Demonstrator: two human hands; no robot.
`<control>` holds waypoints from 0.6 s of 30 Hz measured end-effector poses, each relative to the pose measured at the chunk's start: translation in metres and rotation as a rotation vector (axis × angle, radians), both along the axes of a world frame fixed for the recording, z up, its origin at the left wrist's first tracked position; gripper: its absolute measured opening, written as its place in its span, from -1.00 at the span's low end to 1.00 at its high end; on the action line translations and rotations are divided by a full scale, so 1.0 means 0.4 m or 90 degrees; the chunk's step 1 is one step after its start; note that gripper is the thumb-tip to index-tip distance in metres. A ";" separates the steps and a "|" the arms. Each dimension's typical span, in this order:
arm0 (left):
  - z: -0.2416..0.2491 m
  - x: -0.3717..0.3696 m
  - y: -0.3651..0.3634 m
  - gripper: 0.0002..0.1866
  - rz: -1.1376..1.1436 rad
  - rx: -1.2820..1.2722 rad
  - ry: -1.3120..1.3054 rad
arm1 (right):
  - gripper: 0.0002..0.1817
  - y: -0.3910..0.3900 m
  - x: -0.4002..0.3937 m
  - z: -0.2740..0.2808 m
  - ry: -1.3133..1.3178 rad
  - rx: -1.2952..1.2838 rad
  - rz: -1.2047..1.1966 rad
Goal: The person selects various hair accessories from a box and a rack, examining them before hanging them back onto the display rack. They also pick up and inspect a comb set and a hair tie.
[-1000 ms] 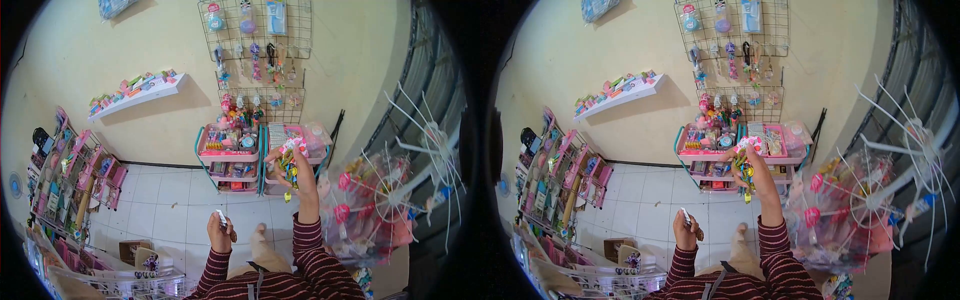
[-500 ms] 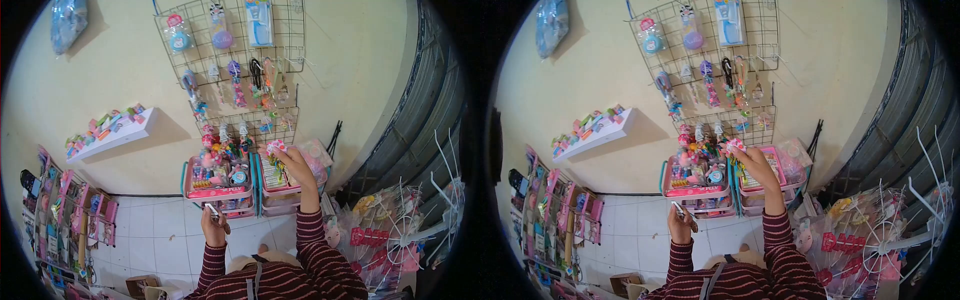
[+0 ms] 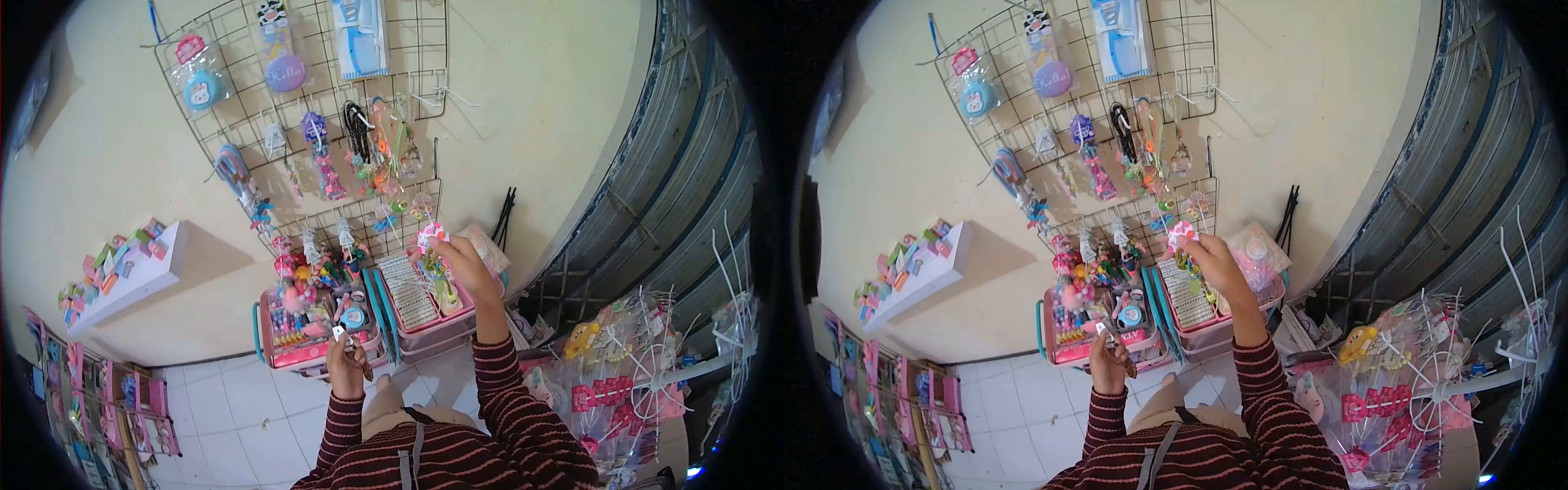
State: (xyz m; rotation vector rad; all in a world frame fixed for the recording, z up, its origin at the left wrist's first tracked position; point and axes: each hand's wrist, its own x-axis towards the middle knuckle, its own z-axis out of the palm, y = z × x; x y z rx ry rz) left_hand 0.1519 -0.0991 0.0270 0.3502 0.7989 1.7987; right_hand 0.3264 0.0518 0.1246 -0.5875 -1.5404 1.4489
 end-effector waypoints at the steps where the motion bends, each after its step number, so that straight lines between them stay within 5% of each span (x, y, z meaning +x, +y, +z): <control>1: -0.003 -0.011 0.020 -0.87 -0.015 0.005 -0.010 | -0.71 0.014 -0.008 -0.004 -0.087 0.152 -0.118; 8: 0.034 -0.081 0.161 -0.92 -0.050 0.024 -0.031 | -0.72 0.081 -0.025 0.043 -0.160 0.148 -0.116; 18: 0.052 -0.123 0.279 -0.92 -0.093 0.020 -0.015 | -0.79 0.137 -0.024 0.091 0.064 0.071 -0.233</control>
